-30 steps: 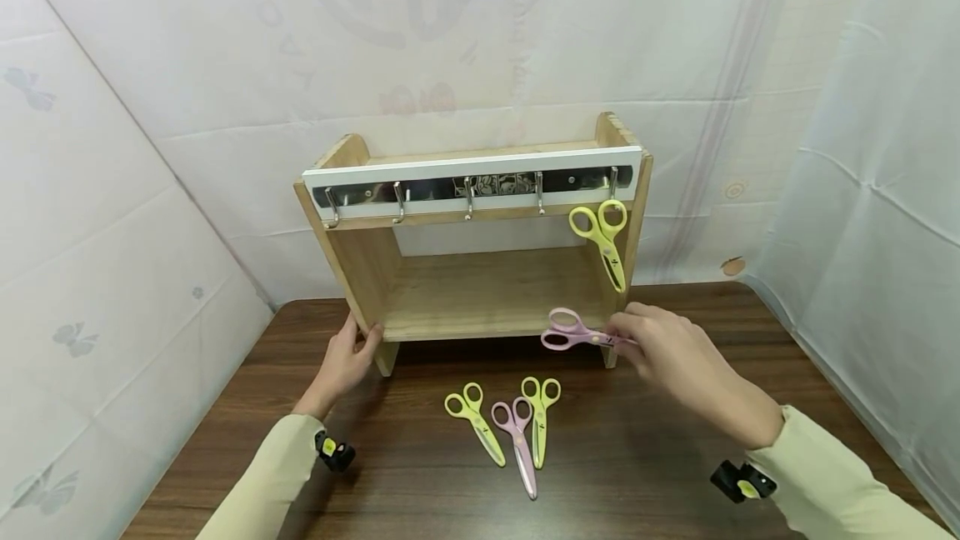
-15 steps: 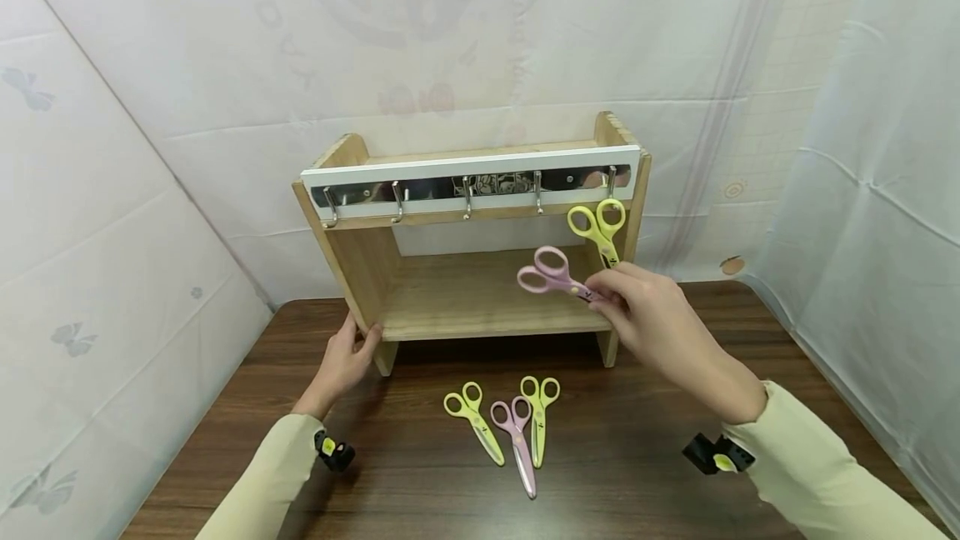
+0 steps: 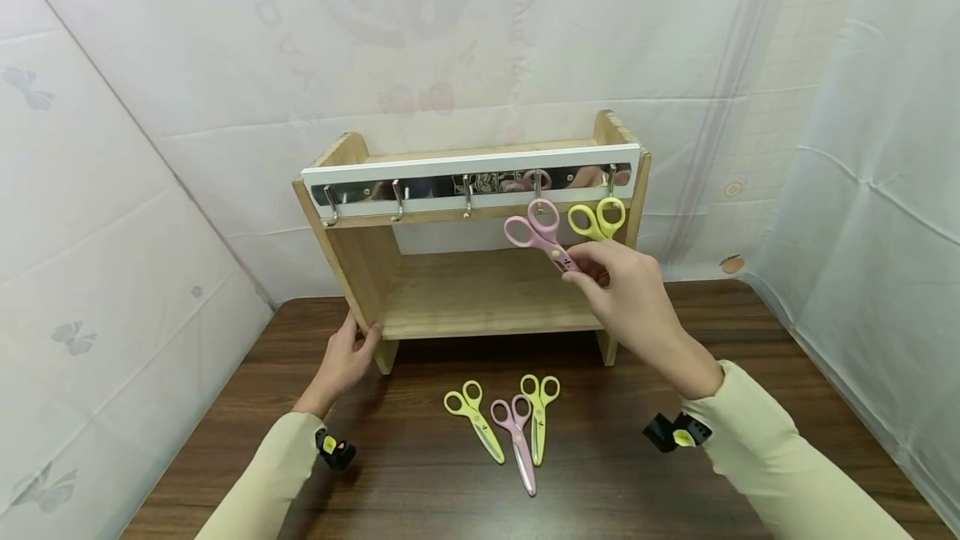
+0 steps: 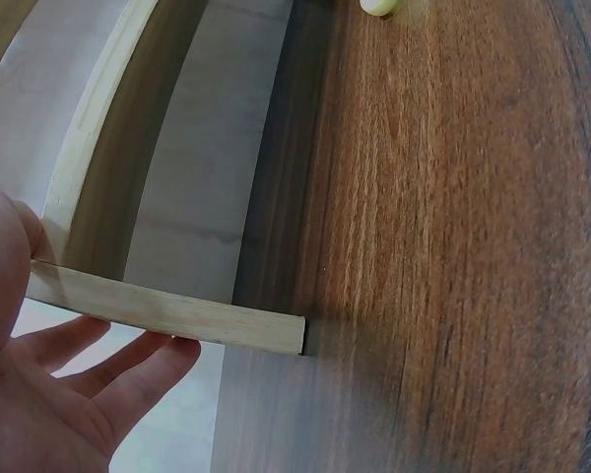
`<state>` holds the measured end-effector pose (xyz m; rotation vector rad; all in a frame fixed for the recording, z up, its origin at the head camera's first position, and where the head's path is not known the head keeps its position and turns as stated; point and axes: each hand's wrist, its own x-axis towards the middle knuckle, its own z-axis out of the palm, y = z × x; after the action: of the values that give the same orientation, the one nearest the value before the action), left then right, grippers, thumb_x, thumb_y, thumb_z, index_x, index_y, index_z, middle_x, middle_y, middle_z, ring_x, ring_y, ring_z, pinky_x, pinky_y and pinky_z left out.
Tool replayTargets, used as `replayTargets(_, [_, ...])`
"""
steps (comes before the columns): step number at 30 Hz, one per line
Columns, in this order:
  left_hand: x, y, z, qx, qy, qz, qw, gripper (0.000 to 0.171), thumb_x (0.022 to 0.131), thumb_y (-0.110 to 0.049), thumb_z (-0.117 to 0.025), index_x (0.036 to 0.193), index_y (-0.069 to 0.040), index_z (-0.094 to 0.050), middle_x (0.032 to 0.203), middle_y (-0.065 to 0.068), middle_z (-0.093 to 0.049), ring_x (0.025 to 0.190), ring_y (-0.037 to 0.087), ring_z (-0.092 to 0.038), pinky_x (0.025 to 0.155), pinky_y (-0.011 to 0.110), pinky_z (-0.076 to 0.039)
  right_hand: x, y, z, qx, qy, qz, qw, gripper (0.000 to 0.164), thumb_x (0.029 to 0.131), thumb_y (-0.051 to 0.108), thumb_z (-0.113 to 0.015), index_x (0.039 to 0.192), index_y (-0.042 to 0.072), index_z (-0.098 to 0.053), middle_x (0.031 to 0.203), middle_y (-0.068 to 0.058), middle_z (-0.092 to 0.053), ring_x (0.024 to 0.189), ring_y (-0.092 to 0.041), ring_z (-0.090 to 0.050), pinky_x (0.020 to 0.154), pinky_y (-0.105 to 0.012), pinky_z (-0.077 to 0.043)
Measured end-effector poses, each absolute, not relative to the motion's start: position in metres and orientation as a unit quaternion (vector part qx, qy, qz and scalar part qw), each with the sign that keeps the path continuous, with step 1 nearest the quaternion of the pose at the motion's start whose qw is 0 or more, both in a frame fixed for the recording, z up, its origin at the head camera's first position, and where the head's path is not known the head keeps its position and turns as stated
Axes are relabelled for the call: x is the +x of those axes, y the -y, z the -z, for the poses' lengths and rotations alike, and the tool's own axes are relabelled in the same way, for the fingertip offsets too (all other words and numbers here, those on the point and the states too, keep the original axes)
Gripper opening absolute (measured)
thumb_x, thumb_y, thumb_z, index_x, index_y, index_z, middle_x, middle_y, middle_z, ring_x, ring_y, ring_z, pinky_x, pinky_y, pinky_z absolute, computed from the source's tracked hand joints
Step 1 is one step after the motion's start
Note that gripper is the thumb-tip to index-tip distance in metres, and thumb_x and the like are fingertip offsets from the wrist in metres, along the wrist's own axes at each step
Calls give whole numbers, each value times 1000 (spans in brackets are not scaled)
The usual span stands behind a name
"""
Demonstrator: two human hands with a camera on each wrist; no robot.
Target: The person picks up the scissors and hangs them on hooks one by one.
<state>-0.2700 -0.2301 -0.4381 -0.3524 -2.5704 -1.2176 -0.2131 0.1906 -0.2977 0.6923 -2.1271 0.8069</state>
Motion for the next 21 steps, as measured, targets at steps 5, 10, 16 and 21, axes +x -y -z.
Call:
replayTargets(5, [-270, 230, 438, -119, 889, 421, 136, 53, 109, -18, -50, 157, -5, -31, 138, 31, -57, 123, 44, -60, 94, 58, -55, -218, -185, 301, 247, 837, -331, 358, 19, 83, 2, -85, 100, 6, -78, 85, -2, -73, 69, -11, -62, 63, -9, -46])
replayTargets(10, [-270, 230, 438, -121, 888, 422, 135, 54, 109, -18, -50, 158, -6, -30, 139, 30, -56, 123, 44, -60, 95, 59, -54, -223, -182, 305, 235, 840, -344, 350, 17, 85, 2, -84, 100, 5, -78, 84, -3, -73, 69, -12, -63, 62, -10, -47])
replayTargets(16, [-270, 230, 438, -121, 887, 425, 134, 55, 109, -18, -50, 159, -7, -29, 139, 31, -55, 124, 44, -60, 94, 58, -55, -226, -178, 311, 222, 837, -356, 351, 18, 84, 2, -85, 100, 3, -77, 82, -4, -72, 68, -12, -63, 61, -9, -46])
replayTargets(21, [-270, 230, 438, -120, 887, 425, 135, 55, 109, -17, -50, 159, -7, -29, 140, 30, -55, 124, 44, -60, 94, 58, -55, -227, -176, 315, 220, 836, -356, 354, 17, 84, 3, -85, 98, 3, -77, 81, -4, -71, 67, -12, -62, 60, -9, -46])
